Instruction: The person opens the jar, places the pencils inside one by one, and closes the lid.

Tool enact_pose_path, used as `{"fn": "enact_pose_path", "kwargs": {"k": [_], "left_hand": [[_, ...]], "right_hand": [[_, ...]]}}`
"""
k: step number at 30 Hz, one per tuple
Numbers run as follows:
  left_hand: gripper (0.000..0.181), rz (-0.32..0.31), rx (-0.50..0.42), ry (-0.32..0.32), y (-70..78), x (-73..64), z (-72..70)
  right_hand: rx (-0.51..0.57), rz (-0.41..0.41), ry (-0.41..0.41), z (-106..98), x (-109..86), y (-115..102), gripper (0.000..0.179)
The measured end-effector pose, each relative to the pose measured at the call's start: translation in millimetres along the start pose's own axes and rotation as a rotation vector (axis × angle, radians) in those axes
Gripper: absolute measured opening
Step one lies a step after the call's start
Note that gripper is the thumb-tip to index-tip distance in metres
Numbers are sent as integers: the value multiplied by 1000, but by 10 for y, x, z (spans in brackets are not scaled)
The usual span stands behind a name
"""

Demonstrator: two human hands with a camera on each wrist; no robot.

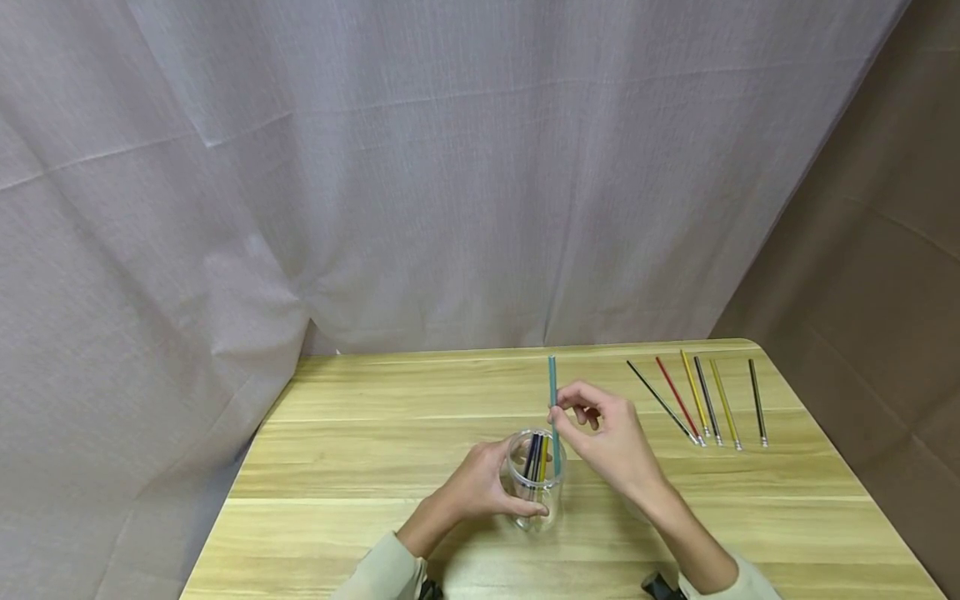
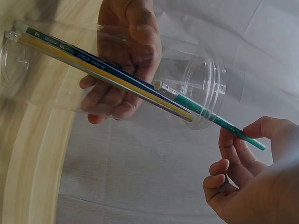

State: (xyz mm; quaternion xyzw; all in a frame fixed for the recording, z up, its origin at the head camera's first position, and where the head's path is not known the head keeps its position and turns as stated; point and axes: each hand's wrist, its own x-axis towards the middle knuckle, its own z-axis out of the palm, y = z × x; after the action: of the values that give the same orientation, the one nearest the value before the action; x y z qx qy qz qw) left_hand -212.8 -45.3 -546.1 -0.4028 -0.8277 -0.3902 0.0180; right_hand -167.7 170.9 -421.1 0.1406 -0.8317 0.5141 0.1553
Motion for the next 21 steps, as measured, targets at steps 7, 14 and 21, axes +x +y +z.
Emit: {"fn": "enact_pose_path", "kwargs": {"k": [7, 14, 21], "left_hand": [[93, 3, -16, -2, 6, 0, -6], [94, 16, -14, -3, -8, -3, -6], [93, -1, -30, -6, -6, -1, -3]], "right_hand": [[-18, -27, -49, 40, -6, 52, 14], [-44, -54, -91, 80, -14, 85, 14], [-66, -100, -131, 118, -31, 100, 21]]}}
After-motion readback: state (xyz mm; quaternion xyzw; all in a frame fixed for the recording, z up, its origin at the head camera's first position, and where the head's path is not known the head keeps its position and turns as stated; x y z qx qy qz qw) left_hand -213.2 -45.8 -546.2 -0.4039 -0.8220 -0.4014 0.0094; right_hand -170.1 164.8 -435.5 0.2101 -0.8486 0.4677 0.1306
